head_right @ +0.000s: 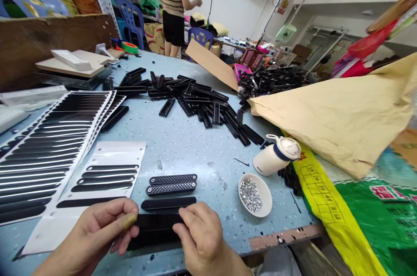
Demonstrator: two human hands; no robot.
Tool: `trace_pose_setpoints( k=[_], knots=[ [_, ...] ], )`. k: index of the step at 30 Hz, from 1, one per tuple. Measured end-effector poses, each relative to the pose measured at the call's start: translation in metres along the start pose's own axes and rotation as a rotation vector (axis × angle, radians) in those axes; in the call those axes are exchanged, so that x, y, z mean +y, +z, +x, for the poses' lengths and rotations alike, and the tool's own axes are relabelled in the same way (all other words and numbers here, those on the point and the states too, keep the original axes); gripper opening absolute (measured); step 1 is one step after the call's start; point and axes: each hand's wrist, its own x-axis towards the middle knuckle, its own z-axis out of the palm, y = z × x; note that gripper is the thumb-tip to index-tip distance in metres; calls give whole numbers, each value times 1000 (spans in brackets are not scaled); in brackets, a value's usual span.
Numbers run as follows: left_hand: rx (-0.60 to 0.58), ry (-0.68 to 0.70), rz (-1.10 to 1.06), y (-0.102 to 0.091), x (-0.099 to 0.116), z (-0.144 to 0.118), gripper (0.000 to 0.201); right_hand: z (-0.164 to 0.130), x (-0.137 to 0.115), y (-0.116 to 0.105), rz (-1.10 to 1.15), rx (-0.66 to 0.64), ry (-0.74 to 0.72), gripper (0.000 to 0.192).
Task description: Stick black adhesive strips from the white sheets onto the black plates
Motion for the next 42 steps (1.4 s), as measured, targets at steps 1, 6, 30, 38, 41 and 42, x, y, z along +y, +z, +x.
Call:
trace_pose_setpoints(
  k=[1,6,30,38,41,42],
  knots=[
    [26,22,62,0,1,2,29,0,2,0,-20,6,-13,27],
    [530,363,568,-7,1,11,21,8,23,-9,-14,35,158,16],
    [337,418,814,-16,-20,37,16,22,57,-6,16,-145,216,12],
    [280,380,743,-15,-23,32,19,26,58,-7,-23,-232,105,19],
    [240,379,725,-15,-24,32,18,28,59,2,1,-259,95,21],
    [235,377,722,-16,-24,32,18,28,58,5,0,-262,91,21]
  ],
)
